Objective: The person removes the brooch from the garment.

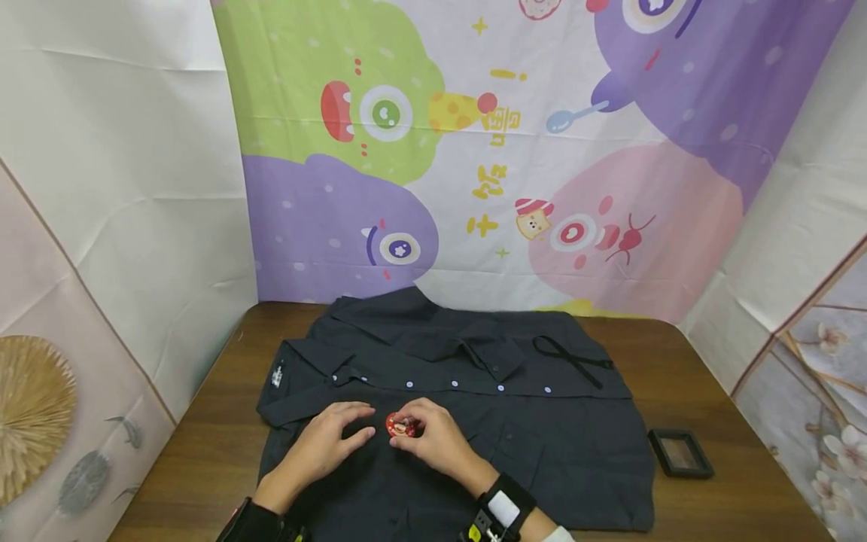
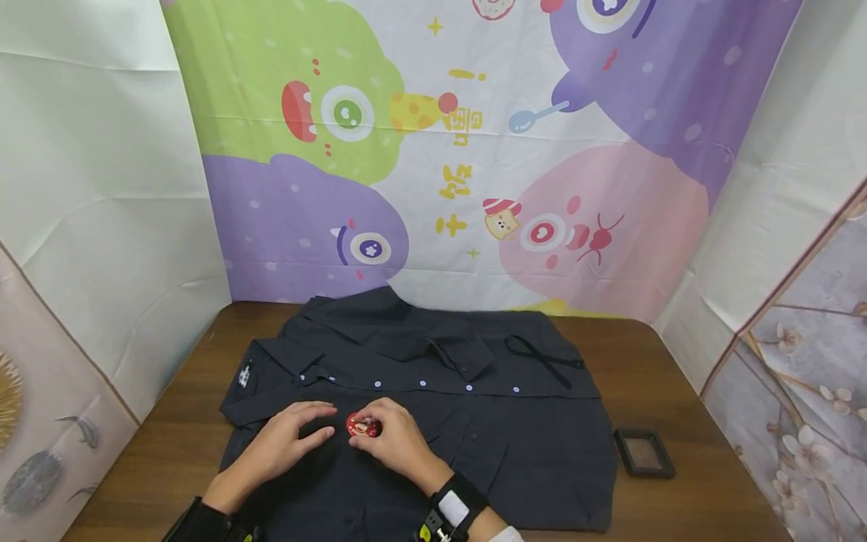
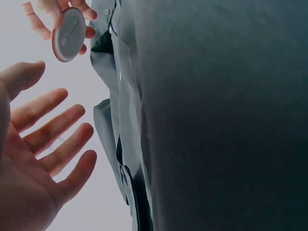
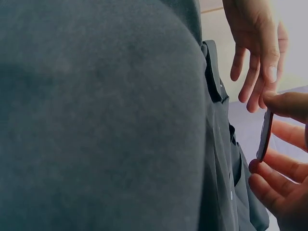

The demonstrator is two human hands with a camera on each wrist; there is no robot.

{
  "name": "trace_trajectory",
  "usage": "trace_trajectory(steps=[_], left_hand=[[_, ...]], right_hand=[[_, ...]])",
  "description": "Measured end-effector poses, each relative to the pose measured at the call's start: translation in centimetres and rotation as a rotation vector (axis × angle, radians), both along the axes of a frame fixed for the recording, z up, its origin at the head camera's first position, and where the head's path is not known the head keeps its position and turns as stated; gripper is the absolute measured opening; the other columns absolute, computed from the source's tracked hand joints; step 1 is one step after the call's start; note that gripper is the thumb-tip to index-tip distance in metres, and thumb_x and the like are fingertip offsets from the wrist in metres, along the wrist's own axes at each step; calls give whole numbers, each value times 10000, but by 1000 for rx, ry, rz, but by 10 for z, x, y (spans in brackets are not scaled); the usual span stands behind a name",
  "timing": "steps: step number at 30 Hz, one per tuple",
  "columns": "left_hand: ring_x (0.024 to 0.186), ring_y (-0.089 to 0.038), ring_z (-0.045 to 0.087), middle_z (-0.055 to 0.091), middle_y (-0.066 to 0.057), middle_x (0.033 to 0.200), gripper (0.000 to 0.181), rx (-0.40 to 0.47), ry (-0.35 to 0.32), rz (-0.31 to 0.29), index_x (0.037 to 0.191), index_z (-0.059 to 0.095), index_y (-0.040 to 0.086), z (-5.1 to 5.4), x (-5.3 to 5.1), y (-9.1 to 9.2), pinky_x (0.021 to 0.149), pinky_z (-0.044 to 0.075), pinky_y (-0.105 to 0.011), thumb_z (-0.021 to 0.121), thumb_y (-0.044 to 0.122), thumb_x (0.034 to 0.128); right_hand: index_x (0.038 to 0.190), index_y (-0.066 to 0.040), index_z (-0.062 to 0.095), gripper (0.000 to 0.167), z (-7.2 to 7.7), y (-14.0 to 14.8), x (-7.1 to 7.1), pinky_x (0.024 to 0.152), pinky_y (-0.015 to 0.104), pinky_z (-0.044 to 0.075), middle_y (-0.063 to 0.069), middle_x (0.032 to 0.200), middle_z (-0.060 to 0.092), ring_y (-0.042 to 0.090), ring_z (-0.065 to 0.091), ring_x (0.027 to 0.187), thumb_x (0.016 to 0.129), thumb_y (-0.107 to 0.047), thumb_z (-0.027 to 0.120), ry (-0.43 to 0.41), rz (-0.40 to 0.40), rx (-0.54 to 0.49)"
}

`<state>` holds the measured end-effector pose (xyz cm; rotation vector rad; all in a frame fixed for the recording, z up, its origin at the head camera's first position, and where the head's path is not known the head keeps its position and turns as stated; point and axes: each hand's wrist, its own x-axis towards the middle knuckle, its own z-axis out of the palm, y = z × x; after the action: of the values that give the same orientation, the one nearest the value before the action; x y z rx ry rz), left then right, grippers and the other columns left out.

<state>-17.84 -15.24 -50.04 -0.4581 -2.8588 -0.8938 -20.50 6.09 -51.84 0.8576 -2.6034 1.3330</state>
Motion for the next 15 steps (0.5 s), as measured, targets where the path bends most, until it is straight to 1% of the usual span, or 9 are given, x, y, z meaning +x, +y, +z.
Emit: trace_trajectory(steps=[5, 9, 15], left_hand=[[1175, -286, 595, 684, -51, 1187, 296, -13, 8, -7, 1137, 707, 101, 0, 0, -1, 1006, 445, -523, 713, 246, 878], [1154, -299, 595, 675, -59, 1184, 313, -12, 3, 2, 1138, 703, 97, 0, 1, -1, 988, 443, -544, 734, 235, 859], [1148, -300, 588, 657, -61, 1200, 346, -19, -24, 29, 1151, 691, 97, 3, 2, 1, 975, 451, -534, 749, 244, 843]], right_hand=[[948, -143, 743, 243, 1, 1, 0, 729, 201, 490, -14, 969, 681, 102, 611, 848, 736, -206, 843, 49, -64, 52], [959, -154, 741, 249, 3, 5, 1, 753, 217, 486, -32, 976, 679, 89, 600, 870, 742, -227, 841, 67, -85, 74], [952, -158, 740, 255, 6, 15, 2, 748, 231, 492, -42, 962, 671, 97, 602, 867, 733, -230, 849, 84, -113, 86]])
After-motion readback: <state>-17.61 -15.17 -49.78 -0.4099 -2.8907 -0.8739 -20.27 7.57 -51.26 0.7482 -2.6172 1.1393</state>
